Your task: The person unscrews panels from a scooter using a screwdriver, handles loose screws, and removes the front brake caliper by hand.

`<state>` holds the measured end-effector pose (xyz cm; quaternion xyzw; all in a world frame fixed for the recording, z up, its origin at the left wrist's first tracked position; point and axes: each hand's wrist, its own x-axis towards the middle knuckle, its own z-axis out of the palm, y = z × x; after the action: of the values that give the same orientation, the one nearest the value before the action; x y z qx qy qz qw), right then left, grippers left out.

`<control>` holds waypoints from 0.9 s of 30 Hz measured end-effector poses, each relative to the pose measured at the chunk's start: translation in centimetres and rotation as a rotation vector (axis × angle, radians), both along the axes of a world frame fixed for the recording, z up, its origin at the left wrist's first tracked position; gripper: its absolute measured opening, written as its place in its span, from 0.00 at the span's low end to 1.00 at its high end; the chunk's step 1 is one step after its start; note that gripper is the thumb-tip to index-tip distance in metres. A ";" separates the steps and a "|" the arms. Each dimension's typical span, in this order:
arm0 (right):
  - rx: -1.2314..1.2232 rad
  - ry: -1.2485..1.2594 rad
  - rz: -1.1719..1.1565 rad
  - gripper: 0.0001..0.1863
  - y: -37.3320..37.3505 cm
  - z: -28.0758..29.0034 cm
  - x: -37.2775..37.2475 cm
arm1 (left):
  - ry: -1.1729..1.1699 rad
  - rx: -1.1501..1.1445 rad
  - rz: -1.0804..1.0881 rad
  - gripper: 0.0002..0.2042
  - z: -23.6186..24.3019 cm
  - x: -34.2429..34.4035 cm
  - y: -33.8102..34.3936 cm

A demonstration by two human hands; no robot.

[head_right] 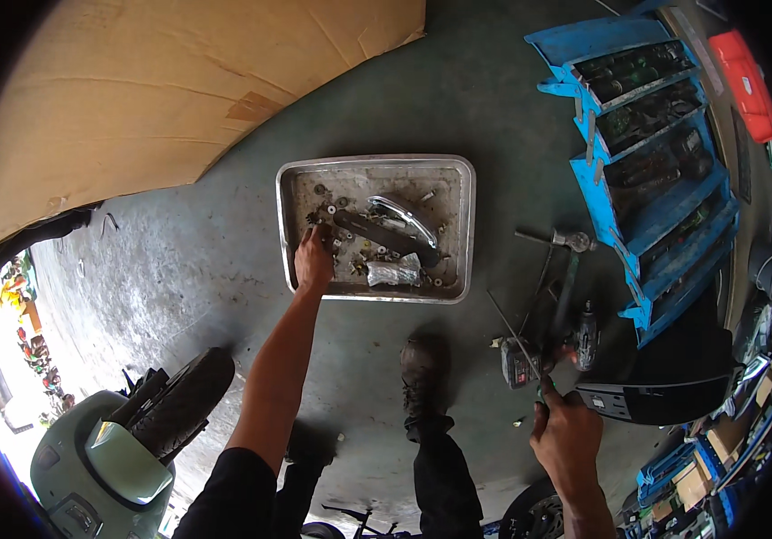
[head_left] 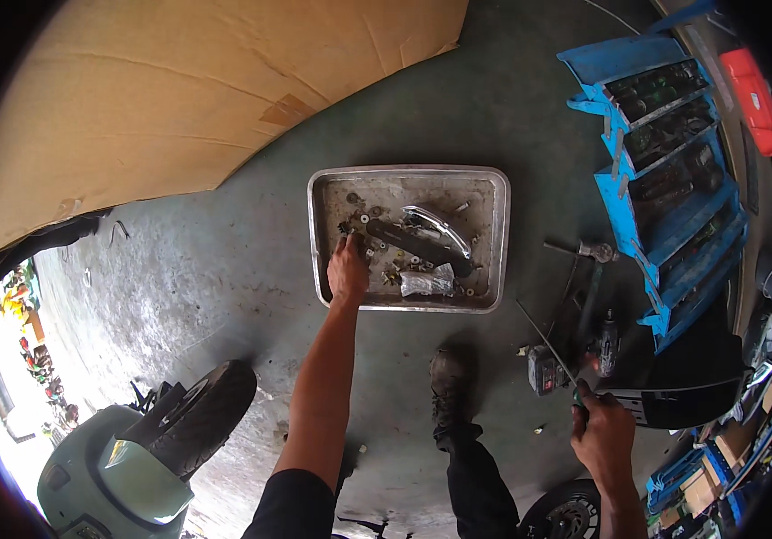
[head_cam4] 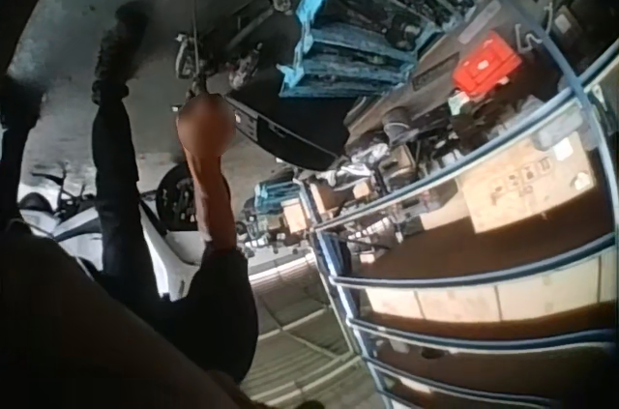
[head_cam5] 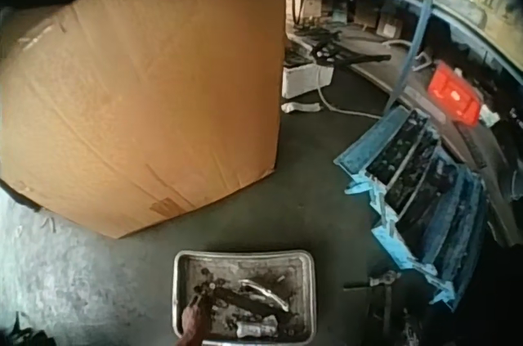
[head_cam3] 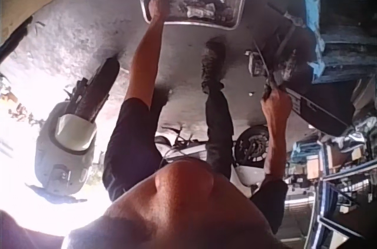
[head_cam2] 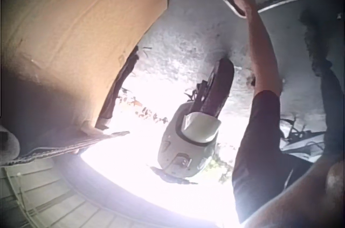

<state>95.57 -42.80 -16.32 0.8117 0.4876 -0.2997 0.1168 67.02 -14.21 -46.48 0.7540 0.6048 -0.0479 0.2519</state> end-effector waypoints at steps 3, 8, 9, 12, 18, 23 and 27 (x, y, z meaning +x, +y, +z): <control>-0.080 0.017 -0.099 0.23 -0.2 -0.3 -0.3 | 0.029 0.076 -0.084 0.09 -0.6 0.2 0.9; -0.120 0.005 -0.099 0.23 -0.2 -0.2 -0.2 | -0.155 0.029 -0.265 0.14 -0.1 3.5 1.4; -0.118 0.004 -0.101 0.23 -0.1 -0.1 -0.3 | -0.156 0.031 -0.267 0.14 -0.1 4.2 1.5; -0.111 -0.007 -0.098 0.23 -0.2 0.3 -0.3 | -0.145 -0.002 -0.192 0.14 -0.8 6.4 1.4; -0.112 0.009 -0.111 0.23 -1.1 -0.5 -0.1 | -0.011 0.013 -0.166 0.12 -1.2 7.6 1.2; -0.124 0.049 -0.159 0.23 0.4 -0.5 -0.1 | -0.625 -0.212 0.444 0.09 3.4 3.6 1.0; -0.094 0.055 -0.169 0.21 -1.5 -0.9 0.9 | -1.205 -0.841 0.916 0.12 18.1 2.2 -5.1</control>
<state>96.50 -44.33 -17.24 0.8350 0.4056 -0.3534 0.1156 69.19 -19.28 -28.36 0.1772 0.5445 0.2465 0.7819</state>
